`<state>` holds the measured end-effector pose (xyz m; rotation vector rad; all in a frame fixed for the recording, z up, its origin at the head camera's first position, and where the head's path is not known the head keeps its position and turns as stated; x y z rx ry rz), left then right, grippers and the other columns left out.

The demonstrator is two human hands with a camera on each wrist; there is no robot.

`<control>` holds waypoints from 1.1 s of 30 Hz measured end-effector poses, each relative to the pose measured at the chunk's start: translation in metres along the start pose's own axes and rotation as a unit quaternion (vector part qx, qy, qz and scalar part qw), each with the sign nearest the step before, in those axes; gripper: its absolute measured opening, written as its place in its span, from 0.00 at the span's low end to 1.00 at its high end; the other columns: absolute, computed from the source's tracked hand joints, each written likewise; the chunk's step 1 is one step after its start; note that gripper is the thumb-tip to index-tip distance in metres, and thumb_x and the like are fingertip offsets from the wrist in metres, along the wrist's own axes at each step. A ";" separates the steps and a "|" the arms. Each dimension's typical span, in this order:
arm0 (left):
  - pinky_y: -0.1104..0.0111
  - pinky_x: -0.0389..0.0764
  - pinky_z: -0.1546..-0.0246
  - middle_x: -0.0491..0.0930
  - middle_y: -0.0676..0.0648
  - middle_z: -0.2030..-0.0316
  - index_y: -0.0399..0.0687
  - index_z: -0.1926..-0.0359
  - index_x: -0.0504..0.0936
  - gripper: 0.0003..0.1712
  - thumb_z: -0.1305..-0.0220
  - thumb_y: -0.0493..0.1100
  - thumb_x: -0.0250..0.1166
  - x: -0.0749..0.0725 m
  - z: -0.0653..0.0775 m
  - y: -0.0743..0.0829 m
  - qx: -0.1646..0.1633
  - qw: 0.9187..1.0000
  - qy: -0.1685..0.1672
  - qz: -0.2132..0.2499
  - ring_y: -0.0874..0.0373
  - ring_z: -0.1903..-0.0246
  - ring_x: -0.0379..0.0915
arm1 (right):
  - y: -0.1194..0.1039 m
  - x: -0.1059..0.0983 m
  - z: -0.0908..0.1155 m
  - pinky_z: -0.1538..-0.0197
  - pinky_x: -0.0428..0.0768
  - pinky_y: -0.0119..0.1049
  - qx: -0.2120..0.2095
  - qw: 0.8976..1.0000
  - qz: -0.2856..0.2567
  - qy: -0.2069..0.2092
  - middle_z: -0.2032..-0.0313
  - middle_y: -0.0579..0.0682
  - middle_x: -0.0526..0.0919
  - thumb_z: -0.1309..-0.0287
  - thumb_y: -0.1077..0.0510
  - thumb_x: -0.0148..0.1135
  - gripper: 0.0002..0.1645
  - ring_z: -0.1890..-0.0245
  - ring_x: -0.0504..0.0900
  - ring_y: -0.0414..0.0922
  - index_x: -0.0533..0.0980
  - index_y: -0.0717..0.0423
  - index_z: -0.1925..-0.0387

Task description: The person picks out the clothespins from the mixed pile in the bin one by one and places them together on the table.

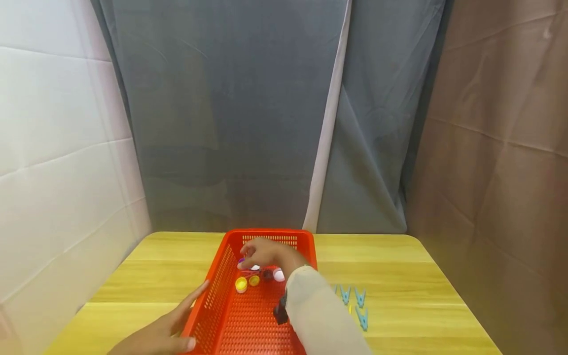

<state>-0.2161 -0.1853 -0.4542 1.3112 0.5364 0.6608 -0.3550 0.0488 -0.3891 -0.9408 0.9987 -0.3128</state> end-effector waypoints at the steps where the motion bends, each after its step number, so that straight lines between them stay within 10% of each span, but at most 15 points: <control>1: 0.44 0.89 0.40 0.49 0.25 0.17 0.72 0.12 0.26 0.61 0.21 0.48 0.65 0.000 0.000 0.000 -0.001 1.000 0.001 0.000 0.43 0.31 0.78 | 0.001 0.004 0.000 0.39 0.89 0.59 0.007 1.000 0.006 -0.004 0.47 0.49 0.87 0.32 0.53 0.76 0.35 0.48 0.85 0.59 0.77 0.58 0.28; 33: 0.48 0.91 0.42 0.51 0.20 0.20 0.68 0.11 0.26 0.64 0.24 0.58 0.68 -0.009 0.002 -0.007 0.023 0.998 0.003 -0.054 0.41 0.30 0.75 | 0.005 0.038 -0.010 0.46 0.91 0.48 0.044 0.993 0.083 -0.068 0.53 0.49 0.86 0.27 0.41 0.69 0.29 0.56 0.85 0.53 0.82 0.56 0.36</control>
Point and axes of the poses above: each hand's wrist, its own z-axis away from the middle knuckle, its own x-axis out of the palm, y = z × x, the point moved 5 cm from there along -z, towards the middle knuckle
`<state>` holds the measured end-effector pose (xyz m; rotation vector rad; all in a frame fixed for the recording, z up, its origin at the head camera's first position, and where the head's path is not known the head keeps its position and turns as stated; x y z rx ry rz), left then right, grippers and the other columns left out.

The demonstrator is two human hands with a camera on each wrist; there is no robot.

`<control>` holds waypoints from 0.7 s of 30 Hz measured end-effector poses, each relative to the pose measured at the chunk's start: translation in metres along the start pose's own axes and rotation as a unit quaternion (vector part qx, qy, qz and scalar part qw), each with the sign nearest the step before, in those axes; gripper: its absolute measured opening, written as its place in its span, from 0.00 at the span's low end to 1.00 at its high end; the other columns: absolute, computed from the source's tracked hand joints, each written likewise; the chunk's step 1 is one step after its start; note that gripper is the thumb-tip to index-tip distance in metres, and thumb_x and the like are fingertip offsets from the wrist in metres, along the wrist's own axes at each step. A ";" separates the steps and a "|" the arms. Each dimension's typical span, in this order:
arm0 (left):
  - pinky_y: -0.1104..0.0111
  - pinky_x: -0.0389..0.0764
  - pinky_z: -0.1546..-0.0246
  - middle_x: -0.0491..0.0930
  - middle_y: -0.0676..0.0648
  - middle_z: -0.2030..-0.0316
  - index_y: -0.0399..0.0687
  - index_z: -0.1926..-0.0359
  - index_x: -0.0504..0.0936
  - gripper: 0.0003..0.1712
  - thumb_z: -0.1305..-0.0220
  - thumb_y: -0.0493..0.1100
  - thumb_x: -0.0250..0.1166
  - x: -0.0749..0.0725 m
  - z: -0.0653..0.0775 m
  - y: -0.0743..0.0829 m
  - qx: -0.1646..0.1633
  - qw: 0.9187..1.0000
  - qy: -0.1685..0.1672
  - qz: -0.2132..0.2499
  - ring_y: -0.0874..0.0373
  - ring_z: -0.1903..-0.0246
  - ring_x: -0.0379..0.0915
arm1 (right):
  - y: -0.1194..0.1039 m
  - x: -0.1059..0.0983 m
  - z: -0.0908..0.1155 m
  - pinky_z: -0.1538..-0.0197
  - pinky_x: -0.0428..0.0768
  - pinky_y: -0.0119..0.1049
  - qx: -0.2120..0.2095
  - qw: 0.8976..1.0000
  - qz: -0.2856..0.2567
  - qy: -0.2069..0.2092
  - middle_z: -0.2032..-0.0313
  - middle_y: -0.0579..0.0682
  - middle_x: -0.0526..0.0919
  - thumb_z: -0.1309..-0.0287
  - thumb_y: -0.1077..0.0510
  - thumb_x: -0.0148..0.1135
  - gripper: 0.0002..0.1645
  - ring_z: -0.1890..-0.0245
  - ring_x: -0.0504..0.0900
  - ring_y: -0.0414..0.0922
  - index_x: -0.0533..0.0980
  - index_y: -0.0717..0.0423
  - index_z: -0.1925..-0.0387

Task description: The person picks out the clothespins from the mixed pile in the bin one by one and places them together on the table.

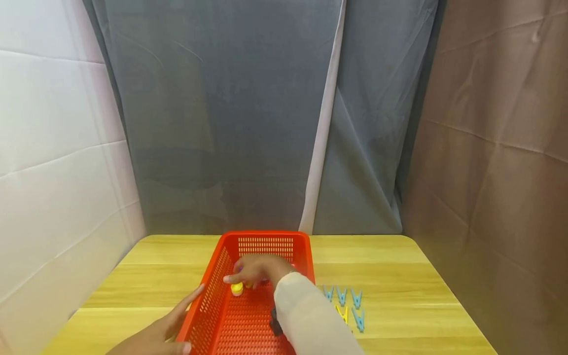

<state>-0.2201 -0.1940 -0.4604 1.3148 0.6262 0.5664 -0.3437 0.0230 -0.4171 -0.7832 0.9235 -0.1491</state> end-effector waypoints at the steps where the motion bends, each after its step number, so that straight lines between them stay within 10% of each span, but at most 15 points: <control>1: 0.48 0.91 0.42 0.51 0.20 0.20 0.68 0.11 0.26 0.64 0.24 0.58 0.68 0.000 0.000 0.000 -0.001 1.000 0.001 0.000 0.41 0.30 0.75 | -0.001 0.001 0.000 0.47 0.91 0.46 0.001 1.000 0.003 -0.001 0.54 0.49 0.86 0.26 0.41 0.69 0.29 0.55 0.85 0.52 0.82 0.56 0.36; 21: 0.45 0.89 0.39 0.45 0.21 0.18 0.73 0.12 0.25 0.63 0.22 0.54 0.67 0.003 0.000 0.000 -0.026 0.999 0.001 0.037 0.42 0.30 0.76 | 0.000 -0.005 0.004 0.42 0.87 0.52 0.011 1.000 -0.002 0.029 0.50 0.46 0.84 0.28 0.39 0.70 0.33 0.63 0.83 0.53 0.82 0.52 0.32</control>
Point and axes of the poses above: each hand's wrist, its own z-axis away from the middle knuckle, its own x-axis out of the palm, y = z × x, the point moved 5 cm from there along -z, towards the middle knuckle
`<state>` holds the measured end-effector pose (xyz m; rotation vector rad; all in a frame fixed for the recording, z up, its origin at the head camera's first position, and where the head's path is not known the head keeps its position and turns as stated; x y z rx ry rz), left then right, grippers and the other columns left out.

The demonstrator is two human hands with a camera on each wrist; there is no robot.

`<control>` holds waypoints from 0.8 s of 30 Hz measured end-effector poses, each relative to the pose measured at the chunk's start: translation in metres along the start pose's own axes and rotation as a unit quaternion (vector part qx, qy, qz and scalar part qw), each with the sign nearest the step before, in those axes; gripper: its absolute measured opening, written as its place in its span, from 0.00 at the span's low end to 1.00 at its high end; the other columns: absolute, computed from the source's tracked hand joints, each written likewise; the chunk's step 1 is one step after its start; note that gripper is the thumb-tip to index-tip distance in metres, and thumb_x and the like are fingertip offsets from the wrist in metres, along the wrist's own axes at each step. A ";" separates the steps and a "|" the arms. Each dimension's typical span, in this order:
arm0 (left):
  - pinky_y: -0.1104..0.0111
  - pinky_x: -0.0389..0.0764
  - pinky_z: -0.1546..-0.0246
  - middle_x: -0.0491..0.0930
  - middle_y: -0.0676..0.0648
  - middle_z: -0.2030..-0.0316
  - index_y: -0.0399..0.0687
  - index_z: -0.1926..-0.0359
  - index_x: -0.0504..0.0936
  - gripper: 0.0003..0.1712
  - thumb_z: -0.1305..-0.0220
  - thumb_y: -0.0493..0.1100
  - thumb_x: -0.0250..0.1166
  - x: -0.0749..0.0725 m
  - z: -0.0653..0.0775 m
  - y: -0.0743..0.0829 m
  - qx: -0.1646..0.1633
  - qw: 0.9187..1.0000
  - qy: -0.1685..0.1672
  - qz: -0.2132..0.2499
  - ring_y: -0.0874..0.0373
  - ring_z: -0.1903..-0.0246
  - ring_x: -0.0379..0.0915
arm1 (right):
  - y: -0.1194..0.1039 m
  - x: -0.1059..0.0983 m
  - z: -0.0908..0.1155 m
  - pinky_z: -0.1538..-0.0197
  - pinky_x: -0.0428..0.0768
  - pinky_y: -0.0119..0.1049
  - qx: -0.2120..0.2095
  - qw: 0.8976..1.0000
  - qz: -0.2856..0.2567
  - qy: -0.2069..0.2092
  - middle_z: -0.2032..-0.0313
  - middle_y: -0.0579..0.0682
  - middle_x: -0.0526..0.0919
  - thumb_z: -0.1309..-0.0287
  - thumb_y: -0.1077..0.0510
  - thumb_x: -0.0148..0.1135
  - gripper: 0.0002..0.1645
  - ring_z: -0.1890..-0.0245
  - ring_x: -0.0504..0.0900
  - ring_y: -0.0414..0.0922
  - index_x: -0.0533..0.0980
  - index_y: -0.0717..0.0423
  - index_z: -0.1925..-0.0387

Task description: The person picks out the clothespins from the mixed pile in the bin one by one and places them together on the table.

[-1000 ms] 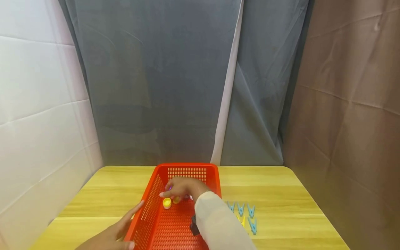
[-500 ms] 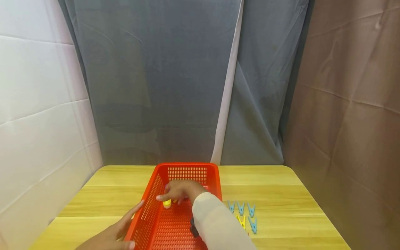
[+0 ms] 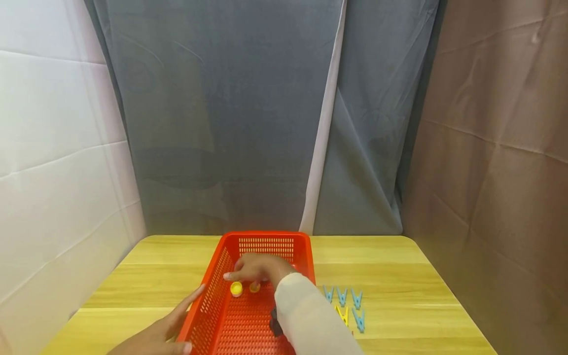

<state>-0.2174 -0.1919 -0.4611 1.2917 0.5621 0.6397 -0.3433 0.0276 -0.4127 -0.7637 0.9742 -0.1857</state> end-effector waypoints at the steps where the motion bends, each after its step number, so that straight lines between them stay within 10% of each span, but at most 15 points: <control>1: 0.44 0.88 0.39 0.45 0.21 0.18 0.74 0.12 0.25 0.62 0.22 0.54 0.67 0.000 0.000 0.000 -0.002 1.000 0.001 0.003 0.42 0.30 0.76 | 0.000 -0.001 0.001 0.43 0.88 0.52 -0.003 1.000 -0.002 0.007 0.51 0.46 0.85 0.28 0.39 0.70 0.31 0.63 0.83 0.53 0.83 0.52 0.34; 16: 0.44 0.90 0.42 0.50 0.22 0.19 0.74 0.12 0.27 0.62 0.23 0.55 0.68 -0.002 -0.003 -0.002 0.008 1.000 0.007 -0.008 0.42 0.31 0.77 | -0.004 -0.014 0.001 0.63 0.90 0.47 -0.038 0.990 -0.087 0.108 0.62 0.49 0.87 0.40 0.64 0.80 0.20 0.63 0.84 0.56 0.86 0.59 0.46; 24: 0.43 0.89 0.41 0.47 0.22 0.18 0.75 0.12 0.26 0.61 0.22 0.53 0.66 -0.001 -0.002 -0.004 -0.003 1.000 0.011 0.005 0.42 0.32 0.78 | -0.005 -0.014 -0.002 0.59 0.93 0.51 -0.029 0.989 -0.075 0.121 0.58 0.52 0.84 0.46 0.71 0.81 0.33 0.65 0.81 0.48 0.82 0.60 0.38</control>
Point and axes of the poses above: each hand's wrist, its own z-axis away from the middle knuckle, its own x-axis out of the palm, y = z × x, the point moved 5 cm from there along -z, towards the middle knuckle
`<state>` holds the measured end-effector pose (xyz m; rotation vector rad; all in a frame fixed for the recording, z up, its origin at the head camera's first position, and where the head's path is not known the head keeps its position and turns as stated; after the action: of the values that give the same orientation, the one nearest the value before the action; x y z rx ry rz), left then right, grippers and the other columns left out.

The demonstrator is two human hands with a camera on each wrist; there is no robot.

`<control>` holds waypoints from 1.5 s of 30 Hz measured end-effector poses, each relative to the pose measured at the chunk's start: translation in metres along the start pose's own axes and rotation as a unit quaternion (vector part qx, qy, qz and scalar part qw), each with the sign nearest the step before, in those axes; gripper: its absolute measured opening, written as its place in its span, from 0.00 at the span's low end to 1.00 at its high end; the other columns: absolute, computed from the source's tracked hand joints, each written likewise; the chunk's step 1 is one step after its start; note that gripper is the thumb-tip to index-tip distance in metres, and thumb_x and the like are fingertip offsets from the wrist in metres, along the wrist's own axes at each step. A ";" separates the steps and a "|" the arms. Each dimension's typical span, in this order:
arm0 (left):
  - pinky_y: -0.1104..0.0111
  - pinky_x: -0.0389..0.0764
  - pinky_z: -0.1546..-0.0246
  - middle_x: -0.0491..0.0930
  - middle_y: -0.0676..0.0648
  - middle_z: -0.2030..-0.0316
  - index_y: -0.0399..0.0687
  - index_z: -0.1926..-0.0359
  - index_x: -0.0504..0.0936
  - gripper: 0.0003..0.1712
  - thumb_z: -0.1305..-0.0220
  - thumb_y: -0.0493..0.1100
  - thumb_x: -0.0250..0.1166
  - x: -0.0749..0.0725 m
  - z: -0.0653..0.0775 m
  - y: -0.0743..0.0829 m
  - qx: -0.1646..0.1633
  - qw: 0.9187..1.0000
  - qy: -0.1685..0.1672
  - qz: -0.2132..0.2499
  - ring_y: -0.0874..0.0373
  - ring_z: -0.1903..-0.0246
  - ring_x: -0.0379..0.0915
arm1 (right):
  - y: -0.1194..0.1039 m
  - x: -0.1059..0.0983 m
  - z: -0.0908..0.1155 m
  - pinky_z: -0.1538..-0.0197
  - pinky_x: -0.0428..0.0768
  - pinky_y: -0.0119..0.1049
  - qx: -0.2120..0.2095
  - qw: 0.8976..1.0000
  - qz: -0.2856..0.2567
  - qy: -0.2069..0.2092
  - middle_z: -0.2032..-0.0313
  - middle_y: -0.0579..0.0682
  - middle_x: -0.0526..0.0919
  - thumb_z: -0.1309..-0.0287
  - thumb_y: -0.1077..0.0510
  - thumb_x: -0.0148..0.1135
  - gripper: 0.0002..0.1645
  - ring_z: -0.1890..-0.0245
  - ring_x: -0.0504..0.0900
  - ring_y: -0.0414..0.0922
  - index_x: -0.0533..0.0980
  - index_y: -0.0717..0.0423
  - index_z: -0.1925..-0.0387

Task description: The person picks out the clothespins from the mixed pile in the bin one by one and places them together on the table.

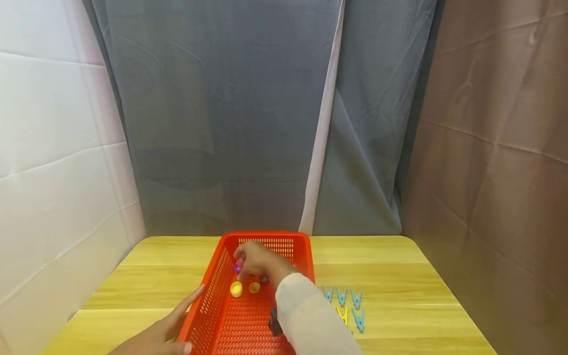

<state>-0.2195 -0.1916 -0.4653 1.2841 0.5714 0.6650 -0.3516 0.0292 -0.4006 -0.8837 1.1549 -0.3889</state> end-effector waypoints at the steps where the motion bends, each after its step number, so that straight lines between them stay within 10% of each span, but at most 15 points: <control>1: 0.43 0.89 0.41 0.47 0.21 0.18 0.75 0.12 0.26 0.61 0.21 0.53 0.66 0.000 0.000 0.000 0.000 1.000 0.001 -0.001 0.42 0.32 0.78 | -0.001 0.000 -0.001 0.59 0.93 0.52 -0.003 1.000 0.009 0.000 0.57 0.53 0.84 0.47 0.72 0.81 0.34 0.64 0.81 0.48 0.82 0.61 0.37; 16: 0.44 0.89 0.42 0.48 0.20 0.19 0.74 0.12 0.27 0.62 0.23 0.53 0.68 -0.002 -0.002 0.000 0.016 1.000 0.004 -0.015 0.41 0.32 0.78 | -0.009 0.000 0.001 0.81 0.79 0.33 -0.005 1.000 0.010 -0.004 0.59 0.51 0.81 0.43 0.75 0.76 0.40 0.77 0.74 0.49 0.80 0.53 0.30; 45: 0.42 0.89 0.42 0.48 0.22 0.19 0.74 0.12 0.26 0.62 0.22 0.49 0.66 -0.005 -0.001 -0.001 -0.007 1.000 0.001 0.010 0.42 0.34 0.80 | -0.011 -0.005 0.000 0.57 0.94 0.47 -0.009 0.997 0.077 0.000 0.49 0.53 0.80 0.42 0.68 0.81 0.39 0.63 0.83 0.54 0.78 0.60 0.29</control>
<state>-0.2233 -0.1947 -0.4667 1.2777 0.5542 0.6859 -0.3516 0.0257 -0.3889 -0.8042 1.2183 -0.2530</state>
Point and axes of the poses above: each hand's wrist, its own z-axis away from the middle knuckle, its own x-axis out of the palm, y = z × x, the point moved 5 cm from there along -z, towards the middle knuckle
